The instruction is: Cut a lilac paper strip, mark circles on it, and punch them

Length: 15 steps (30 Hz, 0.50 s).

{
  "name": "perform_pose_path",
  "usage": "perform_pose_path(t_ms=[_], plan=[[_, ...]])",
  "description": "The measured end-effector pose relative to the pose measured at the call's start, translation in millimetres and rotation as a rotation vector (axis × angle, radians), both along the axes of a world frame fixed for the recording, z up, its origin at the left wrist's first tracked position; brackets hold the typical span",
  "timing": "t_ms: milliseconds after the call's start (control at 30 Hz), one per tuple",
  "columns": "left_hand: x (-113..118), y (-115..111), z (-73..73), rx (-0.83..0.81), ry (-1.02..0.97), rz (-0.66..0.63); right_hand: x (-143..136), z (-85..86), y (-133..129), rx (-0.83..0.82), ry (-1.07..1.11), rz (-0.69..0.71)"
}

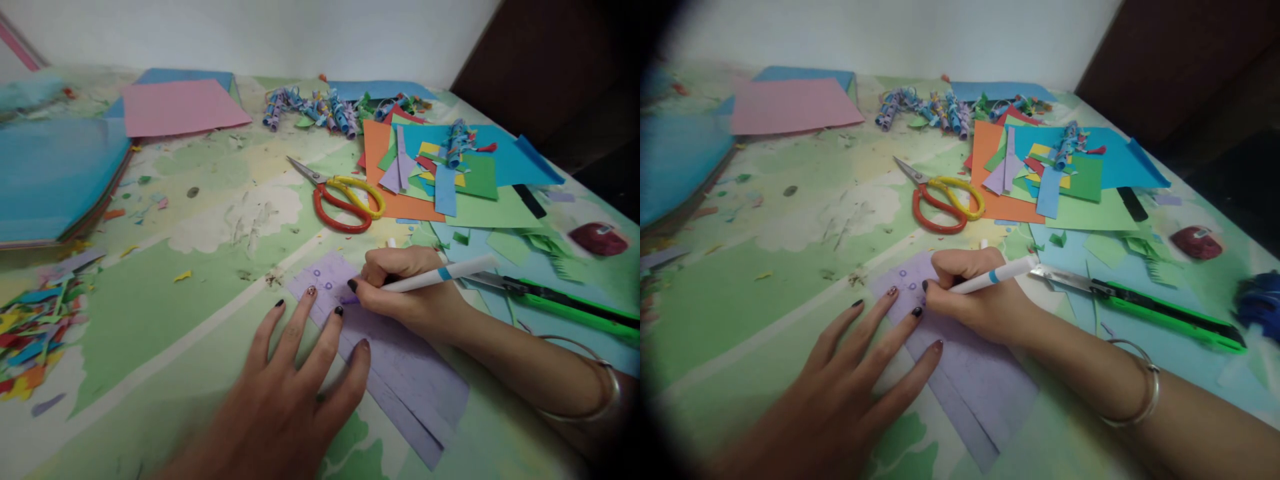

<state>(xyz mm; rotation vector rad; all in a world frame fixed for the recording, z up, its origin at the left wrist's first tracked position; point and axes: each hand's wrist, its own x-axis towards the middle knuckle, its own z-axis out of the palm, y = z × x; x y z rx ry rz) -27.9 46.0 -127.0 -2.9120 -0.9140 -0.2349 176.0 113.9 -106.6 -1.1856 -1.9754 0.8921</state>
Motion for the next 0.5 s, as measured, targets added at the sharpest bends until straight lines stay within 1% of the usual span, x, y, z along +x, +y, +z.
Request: perform_pose_path(t_ms=[233,400,500], plan=[[-1.2,0.2,1.1,-0.004,0.013,-0.001,-1.1,0.3,0.5,-0.022,0.073,-0.009],[-0.2,-0.8,0.0,-0.013,0.001,-0.002,-1.3,1.1,0.3,-0.003,0.048,-0.026],[0.6,-2.5,-0.9,-0.021,-0.036,0.025,-1.3,1.9,-0.2,0.005,0.023,-0.022]])
